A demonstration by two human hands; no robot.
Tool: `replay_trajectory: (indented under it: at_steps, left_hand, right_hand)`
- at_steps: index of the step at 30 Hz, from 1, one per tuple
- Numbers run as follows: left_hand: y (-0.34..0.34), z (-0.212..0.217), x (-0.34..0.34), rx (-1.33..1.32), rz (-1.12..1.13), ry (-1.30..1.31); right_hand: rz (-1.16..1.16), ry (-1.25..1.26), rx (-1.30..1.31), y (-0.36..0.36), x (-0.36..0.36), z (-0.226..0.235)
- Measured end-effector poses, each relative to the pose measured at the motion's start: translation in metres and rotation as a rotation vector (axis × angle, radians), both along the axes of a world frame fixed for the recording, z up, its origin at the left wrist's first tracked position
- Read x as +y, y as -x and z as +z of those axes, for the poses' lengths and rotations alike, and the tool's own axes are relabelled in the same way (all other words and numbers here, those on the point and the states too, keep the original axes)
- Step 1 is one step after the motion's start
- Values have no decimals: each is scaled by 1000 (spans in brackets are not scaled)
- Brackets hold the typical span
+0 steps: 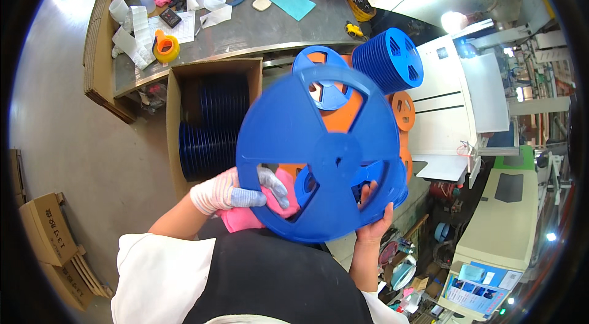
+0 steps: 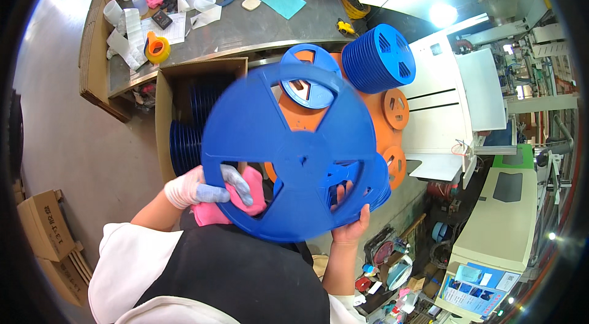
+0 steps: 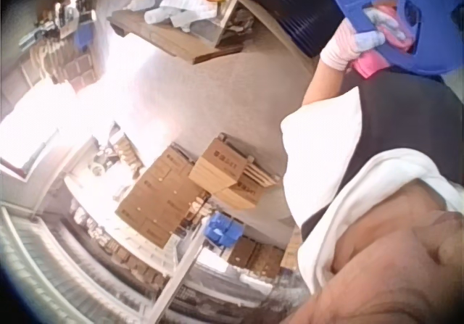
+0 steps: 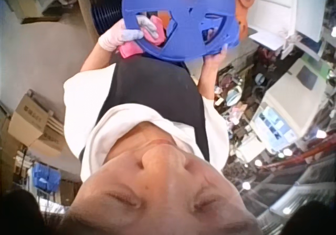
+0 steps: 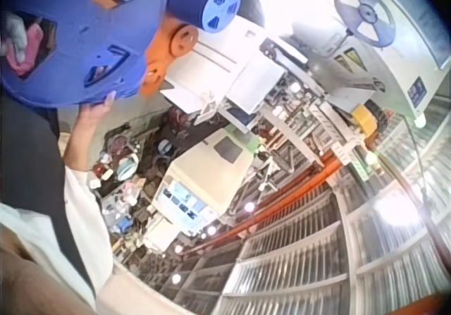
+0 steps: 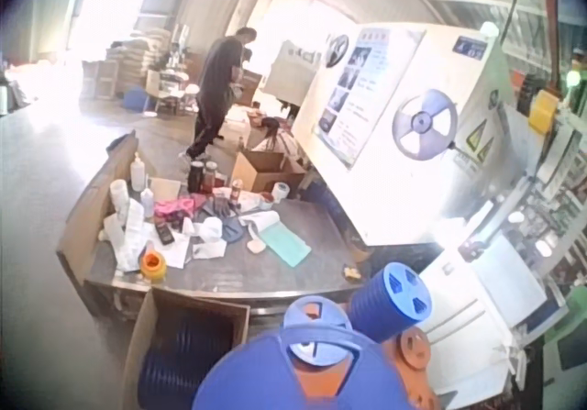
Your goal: The person wipes the surfaces of blue plastic spools with a pink cloth, then places each spool into a cardboard box. The person repeats this process for multiple spools.
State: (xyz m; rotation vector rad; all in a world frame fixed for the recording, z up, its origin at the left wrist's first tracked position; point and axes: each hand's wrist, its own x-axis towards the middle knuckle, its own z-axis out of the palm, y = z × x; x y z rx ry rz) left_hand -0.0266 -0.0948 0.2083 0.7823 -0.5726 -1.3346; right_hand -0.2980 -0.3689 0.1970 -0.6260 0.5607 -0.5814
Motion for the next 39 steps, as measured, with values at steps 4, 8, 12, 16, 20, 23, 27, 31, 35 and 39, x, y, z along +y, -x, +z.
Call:
replay_trajectory:
  at_steps: [4, 8, 12, 16, 20, 23, 27, 31, 35, 39]
  left_hand:
    - [-13, 32, 1, -843, 268, -60]
    - [-12, 29, -16, -1810, 138, -387]
    - [-22, -10, -16, -2099, 239, -355]
    - [-25, -43, -7, -2193, 247, -197]
    - [-26, -55, 0, -2239, 255, -150]
    - [-30, -59, 4, -2239, 257, -141]
    - [-35, -65, 8, -2246, 313, -134]
    - [-36, -68, 10, -2259, 330, -151]
    - [-36, -67, 11, -2217, 398, -136]
    - [-32, -67, 9, -2169, 452, -105]
  right_hand:
    - [48, 14, 49, -9, 5, -14]
    - [131, -12, 49, -11, 17, -21]
    - [123, -15, 61, -11, 25, -8]
    - [135, -26, -9, -25, 31, 6]
    - [111, 14, 64, -38, 41, 17]
    - [48, 61, 200, -41, 45, 19]
    - [51, 47, 211, -37, 40, 17]
    - [18, 8, 209, -29, 34, 11]
    - [4, 19, 200, -24, 31, 6]
    - [11, 50, 216, -23, 26, 4]
